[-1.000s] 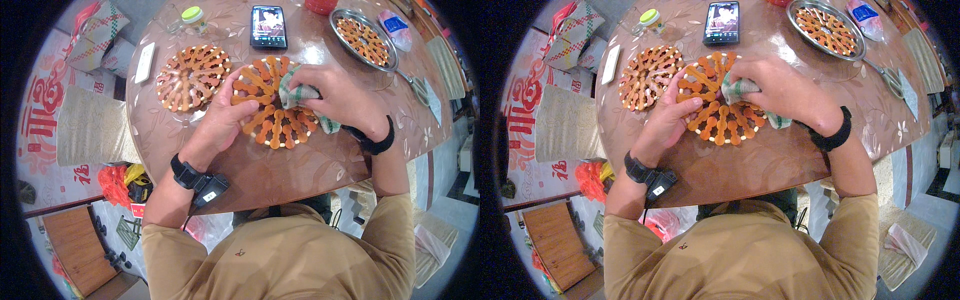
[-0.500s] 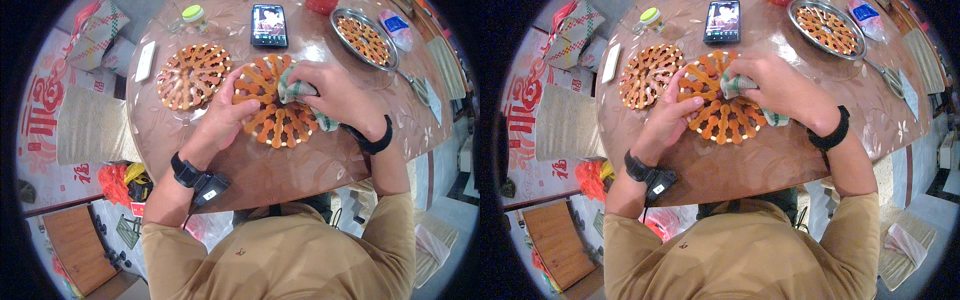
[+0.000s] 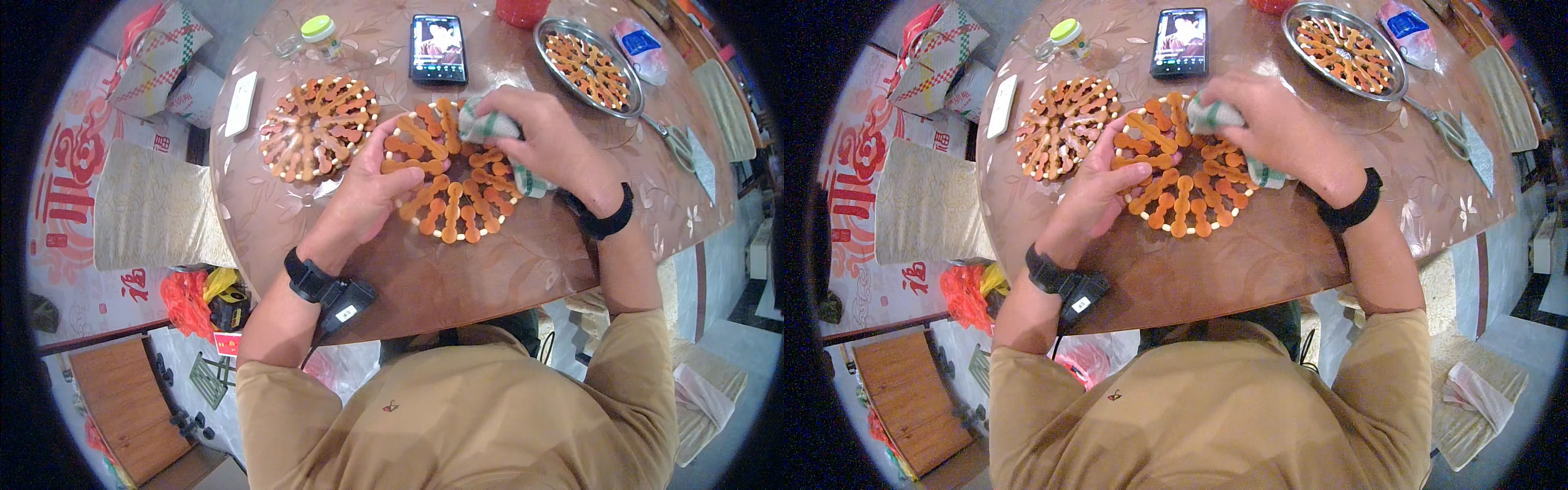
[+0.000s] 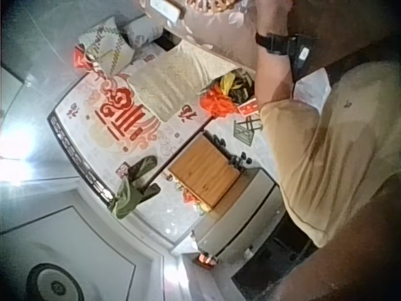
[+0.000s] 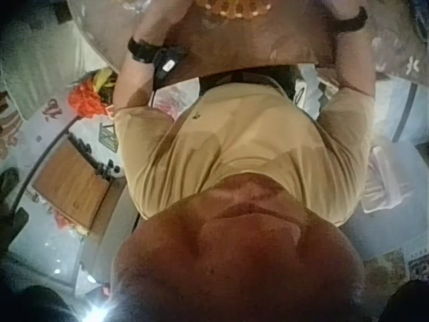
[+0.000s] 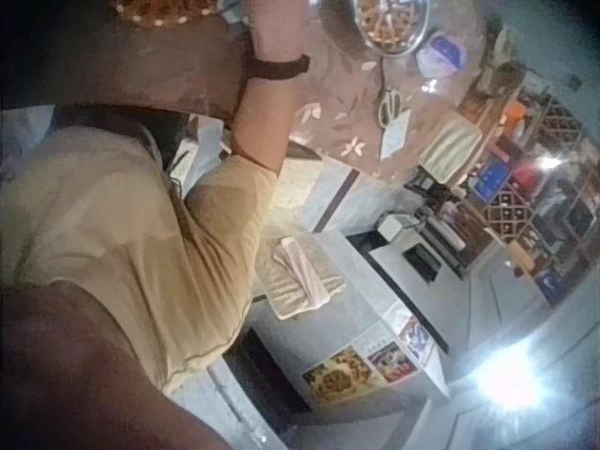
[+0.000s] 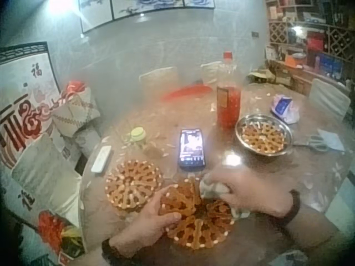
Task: The person wipes a circular decorative object made of small wooden pieces with a cloth. They then wipe a white rectangular object and a metal bowl before returning to wipe the wooden object again. The person handles the items one at a time, rotating them to clean different sides.
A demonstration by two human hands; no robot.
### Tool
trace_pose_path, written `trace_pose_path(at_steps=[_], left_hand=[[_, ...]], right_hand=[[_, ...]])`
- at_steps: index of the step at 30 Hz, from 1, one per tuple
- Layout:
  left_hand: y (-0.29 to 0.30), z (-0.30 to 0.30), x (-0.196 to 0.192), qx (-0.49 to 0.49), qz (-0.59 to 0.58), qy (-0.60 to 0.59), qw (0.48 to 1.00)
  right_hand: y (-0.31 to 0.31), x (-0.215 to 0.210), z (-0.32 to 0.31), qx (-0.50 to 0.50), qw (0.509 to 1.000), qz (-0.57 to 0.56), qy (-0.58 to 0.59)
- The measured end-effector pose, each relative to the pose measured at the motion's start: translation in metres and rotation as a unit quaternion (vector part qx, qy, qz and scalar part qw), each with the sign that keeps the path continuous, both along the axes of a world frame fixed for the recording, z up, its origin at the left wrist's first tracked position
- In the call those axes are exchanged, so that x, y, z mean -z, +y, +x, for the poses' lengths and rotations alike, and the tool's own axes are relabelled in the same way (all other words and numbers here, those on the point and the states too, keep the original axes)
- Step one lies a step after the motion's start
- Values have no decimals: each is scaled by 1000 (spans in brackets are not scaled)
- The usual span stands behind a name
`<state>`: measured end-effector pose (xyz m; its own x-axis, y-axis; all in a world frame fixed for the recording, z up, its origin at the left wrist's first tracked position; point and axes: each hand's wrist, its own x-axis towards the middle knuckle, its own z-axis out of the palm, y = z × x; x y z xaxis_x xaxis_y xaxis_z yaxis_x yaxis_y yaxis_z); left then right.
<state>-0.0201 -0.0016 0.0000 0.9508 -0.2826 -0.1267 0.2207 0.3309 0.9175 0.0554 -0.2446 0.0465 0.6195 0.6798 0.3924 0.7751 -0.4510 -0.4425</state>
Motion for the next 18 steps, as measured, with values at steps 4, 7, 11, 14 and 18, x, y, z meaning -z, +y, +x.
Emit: trace_pose_path(at_steps=[4, 7, 11, 14, 18], left_hand=[[-1, 0, -4, 6, 2, 0, 1000], [-3, 0, -4, 0, -15, -5, 1000], [-4, -1, -7, 4, -8, 3, 1000], [-3, -2, -10, 10, -6, 5, 1000], [-3, -1, -7, 7, -10, 6, 1000]], right_hand=[[1, 4, -3, -41, 999, -21, 20], [-4, 13, 4, -37, 998, -8, -48], [-5, 14, 4, -18, 999, -34, -6], [-6, 7, 4, 19, 999, -46, -5], [-17, 8, 18, 102, 994, -26, -41]])
